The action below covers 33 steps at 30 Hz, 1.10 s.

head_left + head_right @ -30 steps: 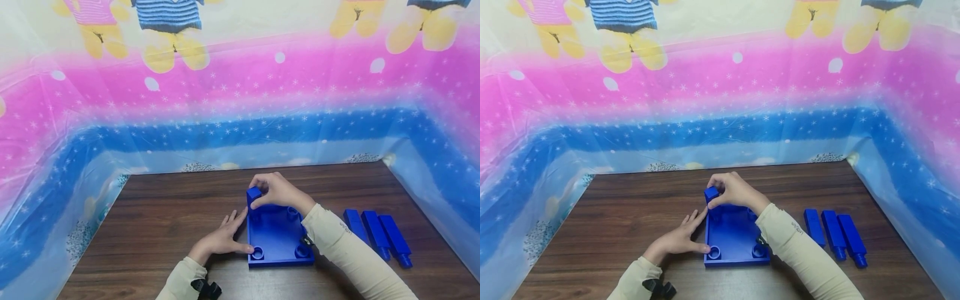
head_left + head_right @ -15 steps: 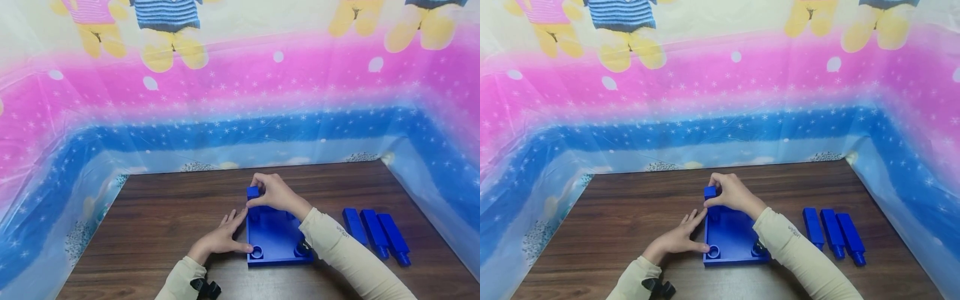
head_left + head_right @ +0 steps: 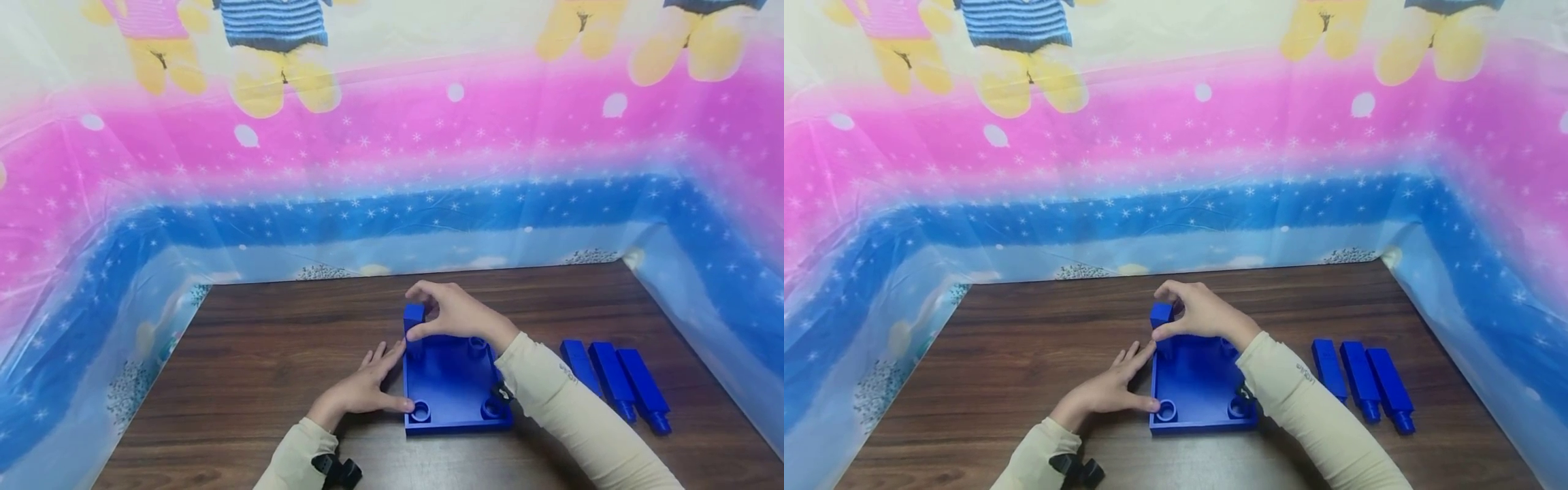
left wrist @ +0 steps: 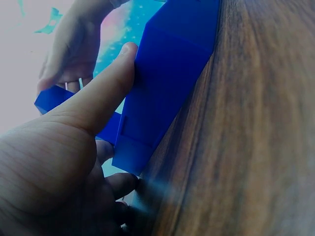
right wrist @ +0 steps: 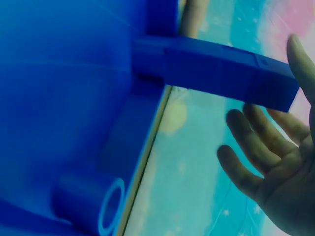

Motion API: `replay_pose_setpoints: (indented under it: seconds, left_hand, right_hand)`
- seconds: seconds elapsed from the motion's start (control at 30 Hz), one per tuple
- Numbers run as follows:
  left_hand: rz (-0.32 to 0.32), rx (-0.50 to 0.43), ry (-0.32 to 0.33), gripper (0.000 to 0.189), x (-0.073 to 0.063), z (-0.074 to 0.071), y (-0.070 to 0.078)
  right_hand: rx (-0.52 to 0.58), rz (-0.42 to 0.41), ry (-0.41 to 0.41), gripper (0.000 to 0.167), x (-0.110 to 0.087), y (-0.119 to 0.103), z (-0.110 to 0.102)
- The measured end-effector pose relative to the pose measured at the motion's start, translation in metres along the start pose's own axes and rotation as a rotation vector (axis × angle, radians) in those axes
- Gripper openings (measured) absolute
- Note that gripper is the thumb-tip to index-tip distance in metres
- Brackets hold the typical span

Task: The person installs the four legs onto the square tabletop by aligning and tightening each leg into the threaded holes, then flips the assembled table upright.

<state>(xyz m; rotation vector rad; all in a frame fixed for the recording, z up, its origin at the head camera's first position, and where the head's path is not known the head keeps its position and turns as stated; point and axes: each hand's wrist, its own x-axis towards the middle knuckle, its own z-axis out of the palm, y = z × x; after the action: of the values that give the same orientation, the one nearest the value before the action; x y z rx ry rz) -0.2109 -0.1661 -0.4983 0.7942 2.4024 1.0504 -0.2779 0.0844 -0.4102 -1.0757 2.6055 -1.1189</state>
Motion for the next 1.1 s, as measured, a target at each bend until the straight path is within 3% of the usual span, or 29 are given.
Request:
replay_pose_setpoints:
  seconds: [0.23,0.4,0.63,1.1]
  left_hand:
    - [0.002,0.006,0.005,0.112,0.001,0.0,0.0]
    - [0.004,0.005,0.003,0.112,0.0,-0.001,0.0]
    - [0.004,0.004,0.006,0.112,0.0,0.0,0.001]
    - [-0.005,-0.009,0.019,0.112,-0.002,0.0,0.003]
  right_hand:
    - [0.082,-0.046,-0.213,0.074,0.004,0.012,-0.014]
    - [0.203,-0.068,-0.297,0.066,0.009,0.019,-0.014]
    - [0.263,-0.052,-0.296,0.057,0.009,0.023,-0.009]
    - [0.206,-0.073,-0.236,0.049,0.005,0.019,-0.002]
